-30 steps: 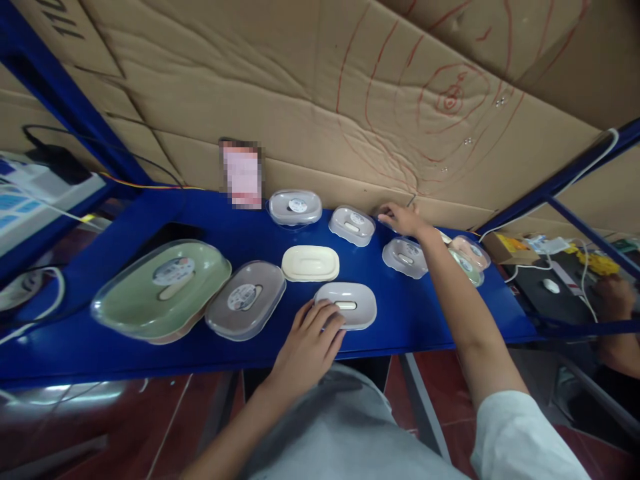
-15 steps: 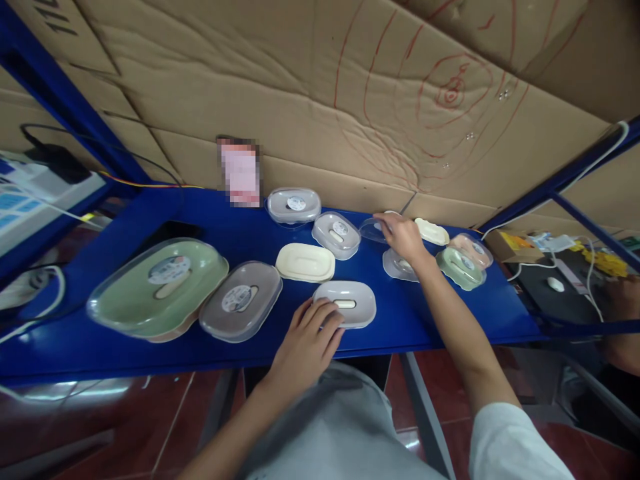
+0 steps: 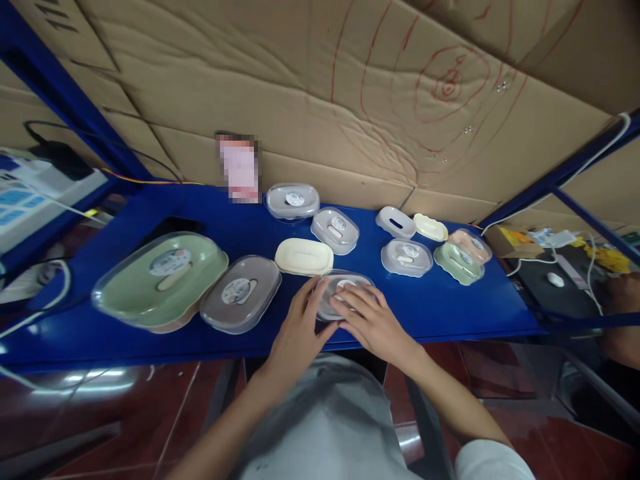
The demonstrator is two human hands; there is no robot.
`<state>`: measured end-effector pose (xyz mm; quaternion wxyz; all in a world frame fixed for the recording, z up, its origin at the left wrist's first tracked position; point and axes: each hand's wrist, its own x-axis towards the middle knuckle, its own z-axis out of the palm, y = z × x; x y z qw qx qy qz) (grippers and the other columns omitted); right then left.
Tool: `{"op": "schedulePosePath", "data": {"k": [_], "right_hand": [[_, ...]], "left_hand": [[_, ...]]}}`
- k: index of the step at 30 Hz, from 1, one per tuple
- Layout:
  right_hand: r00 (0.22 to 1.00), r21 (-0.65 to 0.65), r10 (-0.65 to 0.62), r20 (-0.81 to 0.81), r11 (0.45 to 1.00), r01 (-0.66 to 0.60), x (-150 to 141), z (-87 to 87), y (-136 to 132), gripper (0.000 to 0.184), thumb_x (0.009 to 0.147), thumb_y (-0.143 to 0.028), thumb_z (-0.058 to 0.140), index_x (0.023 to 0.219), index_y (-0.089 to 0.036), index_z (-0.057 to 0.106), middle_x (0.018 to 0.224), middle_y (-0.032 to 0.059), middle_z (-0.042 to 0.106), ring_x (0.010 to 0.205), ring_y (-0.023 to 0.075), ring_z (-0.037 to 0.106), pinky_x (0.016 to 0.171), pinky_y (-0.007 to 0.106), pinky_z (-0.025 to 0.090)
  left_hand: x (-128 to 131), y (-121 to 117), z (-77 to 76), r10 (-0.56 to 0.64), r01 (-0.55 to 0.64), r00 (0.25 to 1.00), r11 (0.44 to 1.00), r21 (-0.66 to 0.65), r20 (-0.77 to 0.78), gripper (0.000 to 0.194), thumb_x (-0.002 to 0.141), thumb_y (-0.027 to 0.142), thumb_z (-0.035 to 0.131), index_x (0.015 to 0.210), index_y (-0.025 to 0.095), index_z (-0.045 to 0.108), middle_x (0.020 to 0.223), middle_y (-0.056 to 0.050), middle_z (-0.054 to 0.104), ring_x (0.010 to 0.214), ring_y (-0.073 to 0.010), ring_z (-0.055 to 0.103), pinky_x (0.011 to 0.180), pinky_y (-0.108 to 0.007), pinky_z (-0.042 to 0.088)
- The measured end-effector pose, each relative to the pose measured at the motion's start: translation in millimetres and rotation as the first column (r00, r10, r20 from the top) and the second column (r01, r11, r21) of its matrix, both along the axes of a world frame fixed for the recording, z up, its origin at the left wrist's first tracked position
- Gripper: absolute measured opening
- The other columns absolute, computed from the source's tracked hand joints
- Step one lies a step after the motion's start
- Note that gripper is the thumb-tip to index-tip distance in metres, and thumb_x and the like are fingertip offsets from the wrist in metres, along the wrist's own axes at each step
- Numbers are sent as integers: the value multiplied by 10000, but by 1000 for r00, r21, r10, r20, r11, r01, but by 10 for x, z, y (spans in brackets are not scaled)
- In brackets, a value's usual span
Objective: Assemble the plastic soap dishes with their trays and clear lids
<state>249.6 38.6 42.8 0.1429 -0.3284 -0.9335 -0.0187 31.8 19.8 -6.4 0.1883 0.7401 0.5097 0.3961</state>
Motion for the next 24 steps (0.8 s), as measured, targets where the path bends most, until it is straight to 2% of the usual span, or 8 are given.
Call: {"op": "schedulePosePath", "data": {"k": [3,6,11,13,15,18,21,24], "right_hand": [[996,18,83,-26,996,-83,70,-58,48,517,1076,-105,468,1573,-235,529,1588,83,591,1565,219,428,1309,511,304],[987,0,135,-88,991,-136,127,-111,63,510,1074,-102,458,1548,-261,560,1587,56,593,1558,190,441,1313,475,320],[996,-1,55,-66,998,-56,195,-158,58,569,1057,-101,471,1584,-309,524,1591,59,587,1548,218,464,1296,507,361],[998,1,-8,-69,1000,8,245,-147,131,588,1053,-98,472,1605,-297,495,1610,72,565,1564,236,441,1302,536,343],[995,-8,-59,-76,998,58,297,-116,272,593,1052,-93,463,1612,-286,484,1628,76,543,1573,238,426,1309,545,329],[989,-2,-133,-70,991,134,322,-43,531,631,1014,-42,439,1598,-276,502,1645,73,522,1579,243,417,1321,567,299],[978,29,-188,-87,981,191,263,28,685,654,976,-2,417,1578,-234,523,1655,90,506,1593,271,392,1323,603,275],[969,15,-197,-148,979,201,198,31,655,581,1035,-76,434,1582,-258,514,1649,80,515,1581,268,412,1314,585,311]], "left_hand": [[-17,9,-24,5,-5,1000,1000,-18,13,763,1005,374,697,1656,375,300,1603,-133,458,1501,-320,499,1212,-517,479],[-52,10,-24,-17,18,1000,999,-27,23,740,999,358,710,1638,373,338,1596,-115,479,1490,-298,519,1221,-491,471],[-118,57,65,-84,84,996,996,-14,-35,702,1036,353,648,1650,320,311,1635,-124,487,1510,-263,508,1216,-443,480],[-107,120,113,-89,98,986,994,53,-143,657,1068,334,580,1660,276,302,1678,-150,443,1562,-287,441,1245,-486,439],[-63,200,144,-1,39,961,990,134,-277,593,1077,282,531,1643,232,362,1686,-182,431,1585,-349,396,1268,-596,369],[26,296,153,129,-53,905,980,194,-405,506,1054,179,500,1560,188,500,1539,-200,594,1482,-398,518,1242,-710,309],[73,301,150,78,3,893,984,178,-442,436,1029,106,494,1438,195,614,1275,-137,735,1230,-310,681,1185,-597,423],[57,208,177,-2,79,900,984,159,-436,380,1008,78,522,1340,198,663,1162,-98,740,1113,-275,693,1062,-495,522]]}}
